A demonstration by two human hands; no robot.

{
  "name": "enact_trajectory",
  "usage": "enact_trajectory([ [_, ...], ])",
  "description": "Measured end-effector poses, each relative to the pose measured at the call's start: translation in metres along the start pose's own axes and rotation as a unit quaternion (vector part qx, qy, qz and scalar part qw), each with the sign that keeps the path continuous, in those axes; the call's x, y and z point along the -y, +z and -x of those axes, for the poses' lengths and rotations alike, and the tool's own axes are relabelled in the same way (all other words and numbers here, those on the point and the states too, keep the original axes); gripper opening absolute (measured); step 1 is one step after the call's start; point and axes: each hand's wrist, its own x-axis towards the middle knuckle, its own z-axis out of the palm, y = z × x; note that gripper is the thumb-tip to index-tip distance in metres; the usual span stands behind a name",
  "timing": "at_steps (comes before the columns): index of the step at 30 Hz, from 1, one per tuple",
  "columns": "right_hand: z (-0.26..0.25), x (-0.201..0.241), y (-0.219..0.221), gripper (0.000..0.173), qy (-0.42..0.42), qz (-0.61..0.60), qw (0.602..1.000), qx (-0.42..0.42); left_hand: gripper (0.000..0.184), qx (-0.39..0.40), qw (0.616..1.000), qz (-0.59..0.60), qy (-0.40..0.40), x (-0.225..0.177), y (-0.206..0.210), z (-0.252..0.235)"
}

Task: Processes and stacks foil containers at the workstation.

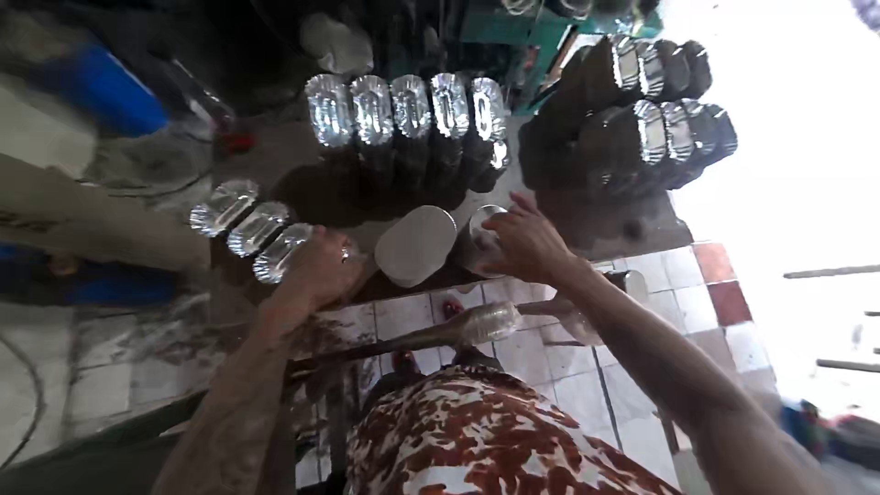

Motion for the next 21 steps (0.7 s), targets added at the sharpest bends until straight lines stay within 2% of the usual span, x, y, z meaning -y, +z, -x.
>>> enact_trajectory([
  [1,-0.001,-0.01,0.012,0.054,-0.006,-0.016,1.0,0.025,0.048,-0.073,0.993,0.082,0.041,0.014,0.012,-0.002],
  [3,0.005,-0.022,0.023,0.032,-0.018,-0.072,0.997,0.014,0.051,-0.082,0.973,0.209,0.056,0.003,0.004,0.002],
  [5,0.003,-0.03,0.014,0.034,-0.01,-0.169,0.985,0.035,0.048,-0.082,0.961,0.257,0.059,-0.041,-0.002,0.008],
  [8,0.002,-0.036,0.002,0.037,-0.014,-0.275,0.96,0.056,0.052,0.045,0.984,0.154,0.08,-0.096,0.008,-0.023],
  [10,-0.001,-0.043,0.001,0.038,-0.029,-0.295,0.953,0.058,0.046,0.153,0.978,0.107,0.093,-0.1,0.016,-0.056],
  [12,-0.003,-0.048,0.002,0.04,-0.041,-0.305,0.95,0.061,0.034,0.223,0.953,0.158,0.133,-0.083,0.011,-0.075],
  [15,0.001,-0.049,0.003,0.038,-0.033,-0.308,0.949,0.058,0.023,0.332,0.886,0.281,0.161,-0.07,-0.007,-0.083],
  [17,0.002,-0.049,0.007,0.032,-0.034,-0.296,0.954,0.035,0.017,0.359,0.876,0.302,0.114,-0.074,-0.022,-0.083],
  [18,0.004,-0.046,0.01,0.028,-0.027,-0.286,0.958,0.023,0.018,0.354,0.877,0.299,0.128,-0.069,-0.018,-0.086],
  [21,0.007,-0.041,0.019,0.029,-0.002,-0.229,0.973,0.011,0.032,0.305,0.911,0.239,0.143,-0.072,-0.012,-0.087],
])
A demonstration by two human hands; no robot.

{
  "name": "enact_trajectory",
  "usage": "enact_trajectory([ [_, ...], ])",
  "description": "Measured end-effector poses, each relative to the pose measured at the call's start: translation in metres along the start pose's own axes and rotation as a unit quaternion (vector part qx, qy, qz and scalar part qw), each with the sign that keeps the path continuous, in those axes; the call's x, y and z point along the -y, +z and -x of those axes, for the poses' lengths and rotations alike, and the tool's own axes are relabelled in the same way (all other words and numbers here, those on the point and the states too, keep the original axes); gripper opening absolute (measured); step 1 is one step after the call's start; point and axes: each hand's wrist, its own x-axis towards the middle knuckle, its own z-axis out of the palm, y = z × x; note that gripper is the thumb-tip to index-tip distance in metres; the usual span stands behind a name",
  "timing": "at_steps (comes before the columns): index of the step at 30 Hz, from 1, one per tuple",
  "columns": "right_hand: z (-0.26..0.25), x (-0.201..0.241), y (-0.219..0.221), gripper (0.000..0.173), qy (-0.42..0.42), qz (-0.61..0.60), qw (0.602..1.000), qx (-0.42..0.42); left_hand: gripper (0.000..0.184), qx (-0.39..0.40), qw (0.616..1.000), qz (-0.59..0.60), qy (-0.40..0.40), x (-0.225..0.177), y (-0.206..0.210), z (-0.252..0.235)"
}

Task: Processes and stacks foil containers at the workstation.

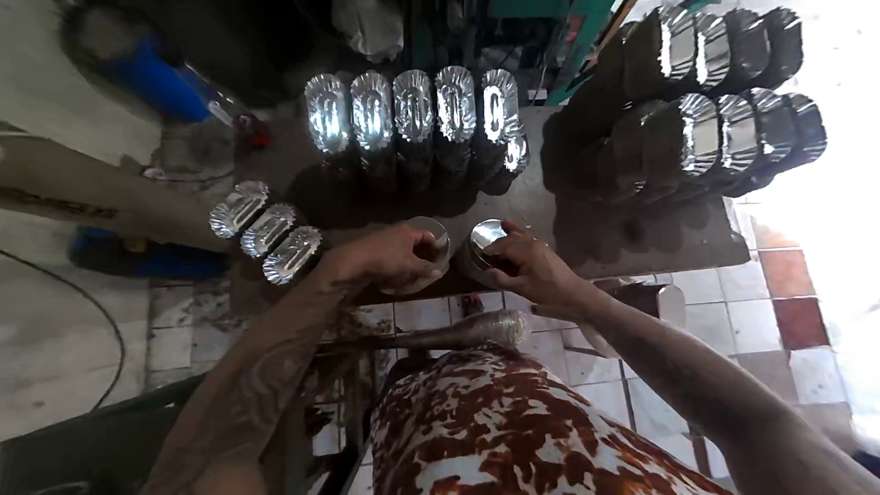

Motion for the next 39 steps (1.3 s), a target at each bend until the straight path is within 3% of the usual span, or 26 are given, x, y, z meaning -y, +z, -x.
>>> enact_trajectory([
  [2,0.0,0.0,0.004,0.031,-0.007,0.019,1.0,-0.014,0.038,-0.034,0.996,-0.078,-0.015,-0.009,0.008,-0.003],
  [5,-0.001,0.005,0.005,0.032,-0.022,0.022,0.999,-0.016,0.029,-0.016,0.995,-0.097,0.006,-0.011,0.004,0.001],
  [7,-0.002,0.009,0.006,0.031,-0.022,0.024,0.999,-0.023,0.023,0.03,0.995,-0.058,-0.08,-0.036,-0.006,0.014],
  [9,-0.001,0.009,0.008,0.032,-0.034,0.026,0.999,-0.032,0.018,0.003,0.999,-0.02,0.045,-0.002,-0.006,0.007],
  [10,-0.002,0.009,0.009,0.032,-0.04,0.031,0.998,-0.034,0.017,0.011,0.998,-0.014,0.068,0.004,-0.007,0.003],
  [14,-0.003,0.006,0.009,0.031,-0.044,0.036,0.998,-0.024,0.018,0.007,0.998,-0.041,0.055,0.001,-0.002,-0.002],
  [17,-0.005,0.016,0.009,0.029,-0.017,0.089,0.996,-0.022,0.047,-0.042,0.996,-0.07,0.047,-0.007,0.002,-0.001],
  [20,0.006,0.061,0.007,0.031,0.009,0.178,0.981,-0.08,0.036,-0.152,0.976,-0.142,0.067,-0.025,0.024,0.033],
  [21,0.012,0.076,0.008,0.034,0.009,0.142,0.981,-0.129,0.036,-0.209,0.963,-0.132,0.11,-0.027,0.033,0.054],
  [23,0.022,0.101,0.017,0.039,0.017,-0.105,0.972,-0.21,0.042,-0.323,0.924,0.019,0.202,-0.024,0.058,0.094],
  [25,0.024,0.128,0.043,0.037,0.106,-0.373,0.89,-0.24,0.045,-0.36,0.867,0.284,0.193,-0.017,0.095,0.11],
  [26,0.025,0.139,0.059,0.036,0.16,-0.419,0.862,-0.236,0.041,-0.379,0.834,0.374,0.146,-0.01,0.116,0.109],
  [29,0.027,0.14,0.081,0.034,0.225,-0.506,0.826,-0.103,0.031,-0.334,0.747,0.572,0.057,0.007,0.156,0.104],
  [31,0.031,0.126,0.073,0.028,0.214,-0.568,0.795,0.009,0.029,-0.317,0.668,0.664,0.113,0.011,0.172,0.1],
  [33,0.035,0.115,0.075,0.023,0.183,-0.625,0.757,0.054,0.025,-0.273,0.607,0.711,0.228,0.021,0.192,0.08],
  [34,0.038,0.108,0.08,0.023,0.17,-0.631,0.754,0.059,0.022,-0.247,0.61,0.71,0.251,0.03,0.201,0.066],
  [35,0.041,0.097,0.087,0.021,0.162,-0.606,0.777,0.052,0.02,-0.242,0.64,0.693,0.228,0.041,0.208,0.05],
  [36,0.049,0.079,0.094,0.02,0.151,-0.546,0.823,0.045,0.021,-0.244,0.704,0.642,0.18,0.055,0.215,0.032],
  [37,0.062,0.059,0.099,0.02,0.131,-0.455,0.879,0.053,0.022,-0.236,0.799,0.539,0.122,0.07,0.22,0.014],
  [38,0.078,0.041,0.103,0.023,0.105,-0.343,0.931,0.072,0.021,-0.2,0.889,0.405,0.072,0.083,0.223,-0.005],
  [39,0.096,0.025,0.105,0.025,0.08,-0.238,0.962,0.102,0.027,-0.13,0.947,0.295,0.018,0.098,0.229,-0.03],
])
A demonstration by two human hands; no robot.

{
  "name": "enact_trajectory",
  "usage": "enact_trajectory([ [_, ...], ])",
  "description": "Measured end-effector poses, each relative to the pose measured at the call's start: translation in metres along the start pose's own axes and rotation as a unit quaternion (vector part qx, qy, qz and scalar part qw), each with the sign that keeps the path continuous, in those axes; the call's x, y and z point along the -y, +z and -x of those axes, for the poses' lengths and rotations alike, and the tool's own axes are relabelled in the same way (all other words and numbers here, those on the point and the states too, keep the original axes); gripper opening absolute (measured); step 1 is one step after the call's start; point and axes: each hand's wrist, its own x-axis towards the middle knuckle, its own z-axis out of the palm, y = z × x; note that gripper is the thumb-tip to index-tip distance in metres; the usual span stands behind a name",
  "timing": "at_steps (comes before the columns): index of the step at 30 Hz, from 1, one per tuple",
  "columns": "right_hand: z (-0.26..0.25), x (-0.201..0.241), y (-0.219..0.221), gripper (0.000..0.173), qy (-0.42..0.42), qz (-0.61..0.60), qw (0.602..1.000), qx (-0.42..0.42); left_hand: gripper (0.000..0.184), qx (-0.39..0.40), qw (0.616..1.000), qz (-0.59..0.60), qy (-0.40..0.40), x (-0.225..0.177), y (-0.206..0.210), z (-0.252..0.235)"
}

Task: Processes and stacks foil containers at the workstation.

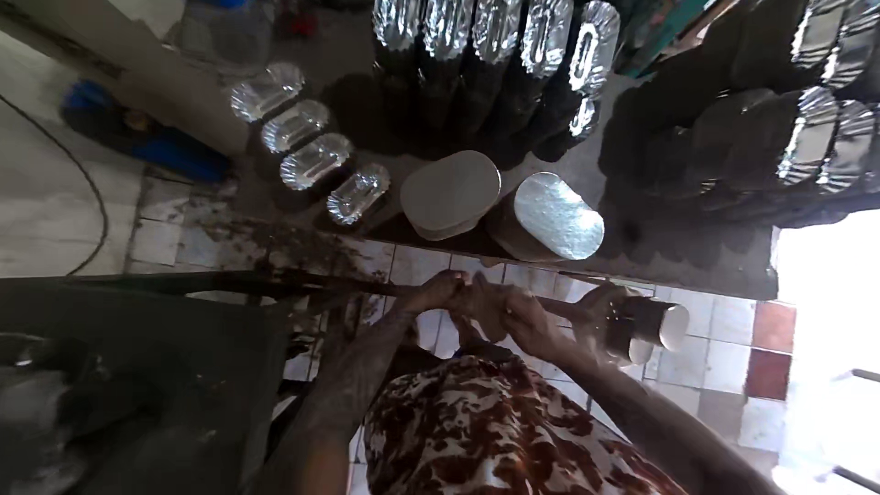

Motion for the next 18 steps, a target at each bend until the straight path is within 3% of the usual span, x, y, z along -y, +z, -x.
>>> enact_trajectory([
  [1,0.017,-0.016,-0.001,0.027,0.007,0.091,0.995,0.033,0.037,0.039,0.994,-0.088,-0.044,0.027,0.007,-0.028],
  [3,0.049,-0.035,0.0,0.029,0.058,0.219,0.967,0.119,0.05,0.024,0.971,-0.201,-0.126,0.06,0.023,-0.062],
  [4,0.062,-0.044,0.002,0.028,0.099,0.254,0.948,0.161,0.052,0.009,0.963,-0.193,-0.187,0.043,0.022,-0.055],
  [6,0.085,-0.065,0.004,0.03,0.184,0.277,0.912,0.24,0.043,-0.031,0.956,-0.074,-0.282,-0.036,0.009,0.0],
  [8,0.104,-0.076,0.008,0.033,0.206,0.255,0.904,0.275,0.036,-0.075,0.963,-0.012,-0.259,-0.071,0.002,0.047],
  [9,0.102,-0.076,0.008,0.035,0.2,0.241,0.909,0.273,0.04,-0.035,0.965,-0.043,-0.257,-0.077,-0.012,0.047],
  [12,0.1,-0.063,0.017,0.042,0.2,0.187,0.928,0.252,0.058,-0.001,0.966,-0.168,-0.197,-0.022,-0.046,0.045],
  [13,0.098,-0.062,0.019,0.043,0.197,0.173,0.93,0.257,0.06,-0.036,0.969,-0.173,-0.171,-0.013,-0.06,0.061],
  [15,0.089,-0.067,0.019,0.041,0.174,0.171,0.929,0.279,0.052,-0.166,0.977,-0.084,-0.103,-0.031,-0.083,0.126],
  [18,0.065,-0.07,0.019,0.037,0.137,0.18,0.924,0.307,0.053,-0.306,0.952,0.018,0.009,-0.064,-0.113,0.223],
])
